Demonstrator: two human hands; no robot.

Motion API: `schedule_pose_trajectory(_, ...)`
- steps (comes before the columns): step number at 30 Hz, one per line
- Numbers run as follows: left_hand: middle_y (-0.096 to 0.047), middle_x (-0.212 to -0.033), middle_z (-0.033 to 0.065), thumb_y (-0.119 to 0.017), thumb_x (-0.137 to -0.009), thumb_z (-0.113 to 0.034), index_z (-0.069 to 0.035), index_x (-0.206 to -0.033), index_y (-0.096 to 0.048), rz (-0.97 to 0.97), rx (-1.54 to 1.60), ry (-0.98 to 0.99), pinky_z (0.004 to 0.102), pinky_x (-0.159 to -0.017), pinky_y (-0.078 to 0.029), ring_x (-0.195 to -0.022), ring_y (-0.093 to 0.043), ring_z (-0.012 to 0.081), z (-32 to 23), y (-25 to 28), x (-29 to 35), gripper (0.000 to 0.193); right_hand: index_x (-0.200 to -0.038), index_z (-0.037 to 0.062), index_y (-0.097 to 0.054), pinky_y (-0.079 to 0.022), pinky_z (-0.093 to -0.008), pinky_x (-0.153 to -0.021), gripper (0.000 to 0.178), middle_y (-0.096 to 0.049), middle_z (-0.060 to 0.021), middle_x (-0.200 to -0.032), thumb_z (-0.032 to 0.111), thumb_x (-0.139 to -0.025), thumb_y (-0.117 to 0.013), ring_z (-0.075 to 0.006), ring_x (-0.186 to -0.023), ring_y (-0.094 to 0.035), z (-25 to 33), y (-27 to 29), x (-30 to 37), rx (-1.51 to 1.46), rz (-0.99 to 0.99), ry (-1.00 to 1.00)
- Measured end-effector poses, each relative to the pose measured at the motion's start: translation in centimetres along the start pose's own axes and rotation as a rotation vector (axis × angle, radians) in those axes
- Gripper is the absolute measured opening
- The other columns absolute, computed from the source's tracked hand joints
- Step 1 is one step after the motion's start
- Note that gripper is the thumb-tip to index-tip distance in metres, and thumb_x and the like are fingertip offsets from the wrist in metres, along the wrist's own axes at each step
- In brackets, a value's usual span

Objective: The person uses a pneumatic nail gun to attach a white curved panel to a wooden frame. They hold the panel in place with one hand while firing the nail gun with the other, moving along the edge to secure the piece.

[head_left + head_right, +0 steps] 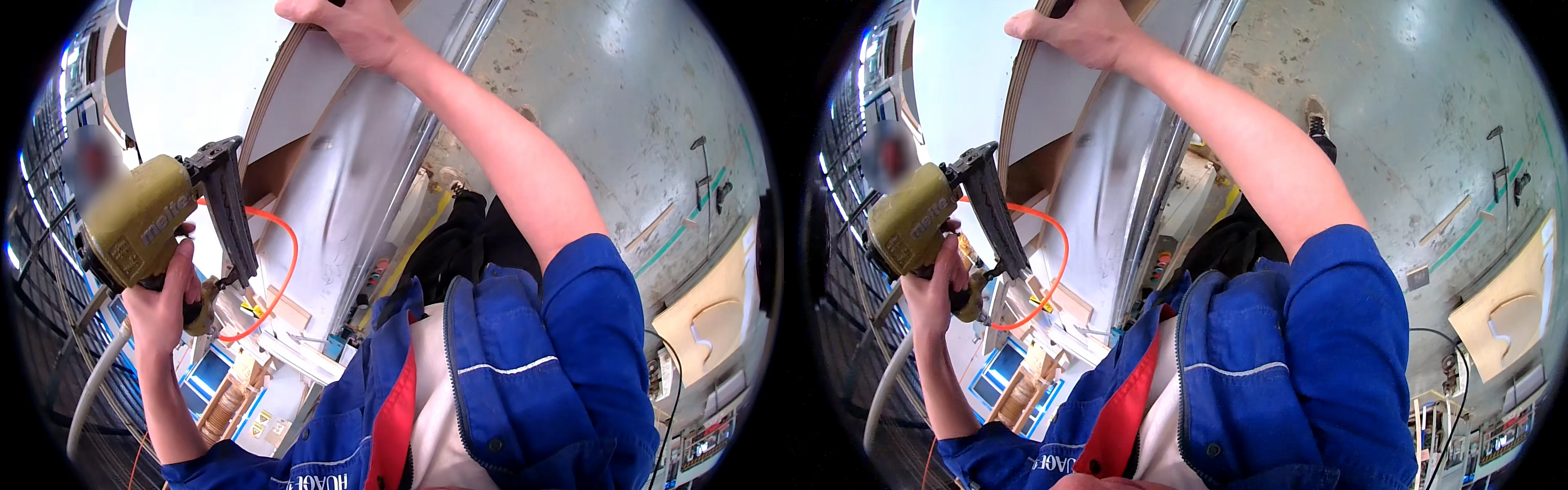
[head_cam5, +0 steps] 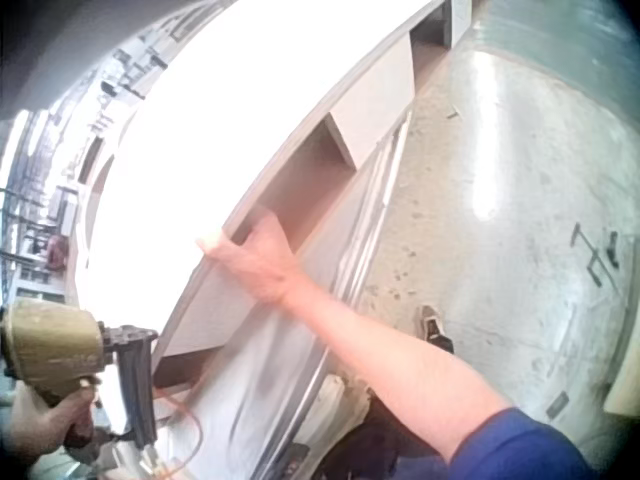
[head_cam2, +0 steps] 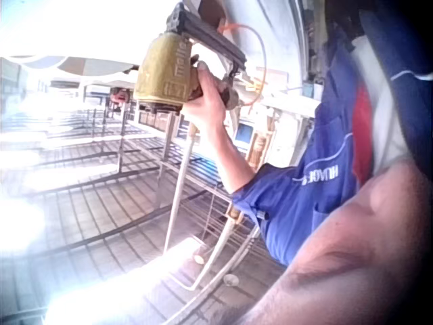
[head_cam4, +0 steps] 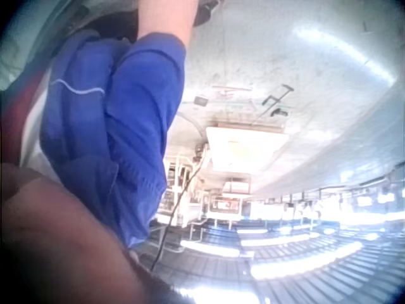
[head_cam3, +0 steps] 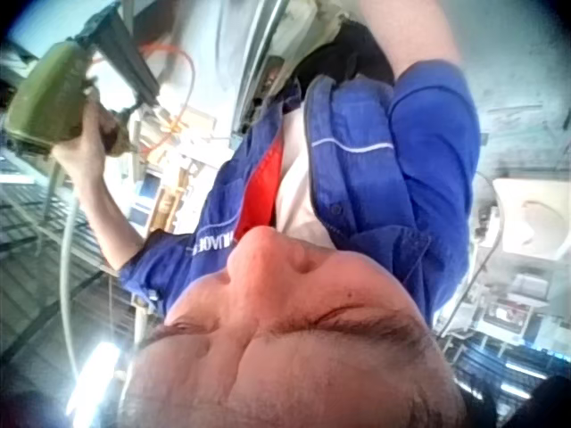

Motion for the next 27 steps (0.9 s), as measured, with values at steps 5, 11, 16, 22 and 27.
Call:
schedule_pose_trajectory(5,-0.053,-0.062,-0.0022,-0.066,-0.094,-0.018,0.001,-0.110,-0.063,0.059,-0.026,-0.055,0.0228,-0.048,-0.035,-0.051,-0.046,0.0052,-0.2,0.1,-0.8,0.025,-0.113,-0.0106,-0.063,-0.047,-0.0390,-0.095,0.061,-0.068,-0.0207,-0.111,0.042,-0.083,-0.072,-0.0257,-0.106,-0.062,-0.2,0.6,-0.2,0.041,0.051,-0.154)
schedule_pose_trajectory(11,-0.051,-0.061,-0.0035,-0.063,-0.095,-0.015,0.000,-0.121,-0.062,0.084,0.026,-0.026,0.0221,-0.049,-0.035,-0.051,-0.044,0.0044,2.5,0.5,0.3,0.029,-0.108,-0.0106,-0.065,-0.049,-0.0386,-0.091,0.056,-0.069,-0.0185,-0.106,0.039,-0.082,-0.071,-0.0240,-0.100,-0.064,-0.5,0.0,0.0,0.048,-0.022,-0.120)
schedule_pose_trajectory(16,-0.055,-0.065,-0.0010,-0.066,-0.093,-0.014,0.000,-0.115,-0.065,0.058,0.047,0.012,0.0225,-0.049,-0.038,-0.052,-0.049,0.0060,2.3,0.5,0.4,0.026,-0.106,-0.0090,-0.066,-0.049,-0.0388,-0.089,0.052,-0.070,-0.0165,-0.103,0.037,-0.083,-0.070,-0.0227,-0.097,-0.064,-0.9,0.1,-0.1,0.057,-0.031,-0.081)
schedule_pose_trajectory(22,-0.053,-0.065,-0.0025,-0.063,-0.096,-0.015,0.000,-0.118,-0.062,0.041,-0.034,-0.003,0.0214,-0.048,-0.034,-0.050,-0.044,0.0043,2.3,0.5,0.8,0.027,-0.105,-0.0079,-0.066,-0.049,-0.0376,-0.087,0.051,-0.069,-0.0146,-0.101,0.038,-0.083,-0.070,-0.0217,-0.095,-0.063,-0.4,0.3,0.0,0.032,-0.018,-0.033)
schedule_pose_trajectory(27,-0.057,-0.067,0.0006,-0.068,-0.093,-0.016,0.002,-0.108,-0.065,0.012,0.045,0.036,0.0235,-0.049,-0.038,-0.053,-0.050,0.0063,1.8,-0.2,1.7,0.024,-0.111,-0.0088,-0.063,-0.049,-0.0368,-0.087,0.057,-0.068,-0.0160,-0.104,0.041,-0.084,-0.069,-0.0219,-0.096,-0.063,-1.3,-0.1,0.1,0.057,0.043,-0.079)
Point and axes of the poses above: each hand's wrist, its own x-axis away from the middle knuckle, its own y-axis out of the back of the hand, z = x × y, the point moved 9 cm from there along -x, towards the middle knuckle
